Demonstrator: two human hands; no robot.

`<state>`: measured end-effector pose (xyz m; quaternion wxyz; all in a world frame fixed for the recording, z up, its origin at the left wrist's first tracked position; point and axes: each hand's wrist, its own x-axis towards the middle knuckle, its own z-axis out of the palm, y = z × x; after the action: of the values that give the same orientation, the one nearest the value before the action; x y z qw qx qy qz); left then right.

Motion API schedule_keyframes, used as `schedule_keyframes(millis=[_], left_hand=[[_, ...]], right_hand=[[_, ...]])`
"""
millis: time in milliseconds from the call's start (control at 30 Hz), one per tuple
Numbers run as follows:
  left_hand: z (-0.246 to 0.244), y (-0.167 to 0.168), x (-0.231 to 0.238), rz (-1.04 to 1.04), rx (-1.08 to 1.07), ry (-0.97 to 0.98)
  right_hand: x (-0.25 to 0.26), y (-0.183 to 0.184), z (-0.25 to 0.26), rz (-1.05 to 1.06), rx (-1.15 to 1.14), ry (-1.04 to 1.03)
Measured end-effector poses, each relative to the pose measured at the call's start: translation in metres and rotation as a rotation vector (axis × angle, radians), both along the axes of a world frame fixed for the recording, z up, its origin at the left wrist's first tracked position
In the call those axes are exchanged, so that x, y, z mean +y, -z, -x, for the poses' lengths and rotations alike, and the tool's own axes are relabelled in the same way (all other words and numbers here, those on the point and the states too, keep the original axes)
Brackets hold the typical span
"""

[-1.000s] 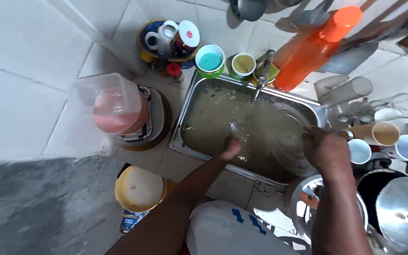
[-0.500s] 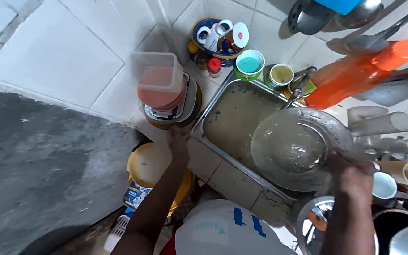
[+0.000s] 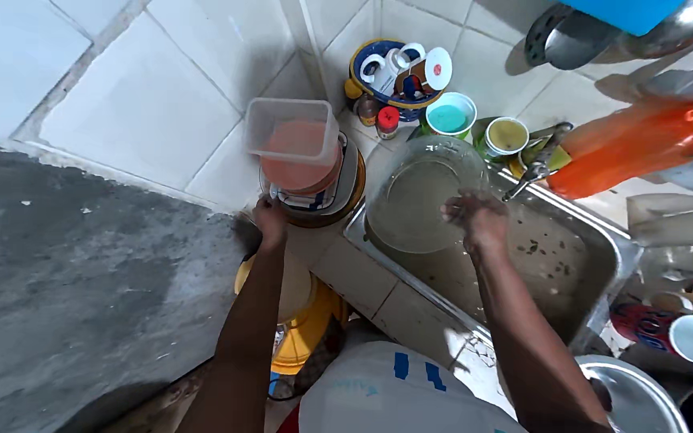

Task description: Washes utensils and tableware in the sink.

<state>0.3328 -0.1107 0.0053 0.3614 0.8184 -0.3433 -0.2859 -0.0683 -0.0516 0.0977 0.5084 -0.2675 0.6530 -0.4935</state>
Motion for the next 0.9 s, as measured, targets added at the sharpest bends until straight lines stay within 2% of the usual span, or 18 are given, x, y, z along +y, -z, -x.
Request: schedule_keyframes(millis=[100, 300, 500, 600, 733, 900], left_hand=[[-0.007, -0.003, -0.006, -0.046, 0.031, 0.000], [-0.017, -0.025, -0.009, -0.121, 0.266, 0.031], [-0.016, -0.027, -0.014, -0.122, 0.290, -0.025], [-0.017, -0.026, -0.013, -0.049, 0.217, -0.034], [-0.015, -0.043, -0.022, 0.073, -0.068, 0.065], [-0.009, -0.048, -0.038, -0.190, -0.237, 0.337]], right_hand=[[-0.020, 0.004, -0.009, 0.028, -0.006, 0.028], [-0.039, 0.014, -0.016, 0.027, -0.040, -0.007], [-0.033, 0.005, -0.024, 0.043, 0.046, -0.032], [-0.029, -0.009, -0.023, 0.072, 0.151, -0.058], [-0.039, -0.018, -0.025, 0.140, 0.204, -0.034], [-0.055, -0.021, -0.040, 0.107, 0.186, -0.065]])
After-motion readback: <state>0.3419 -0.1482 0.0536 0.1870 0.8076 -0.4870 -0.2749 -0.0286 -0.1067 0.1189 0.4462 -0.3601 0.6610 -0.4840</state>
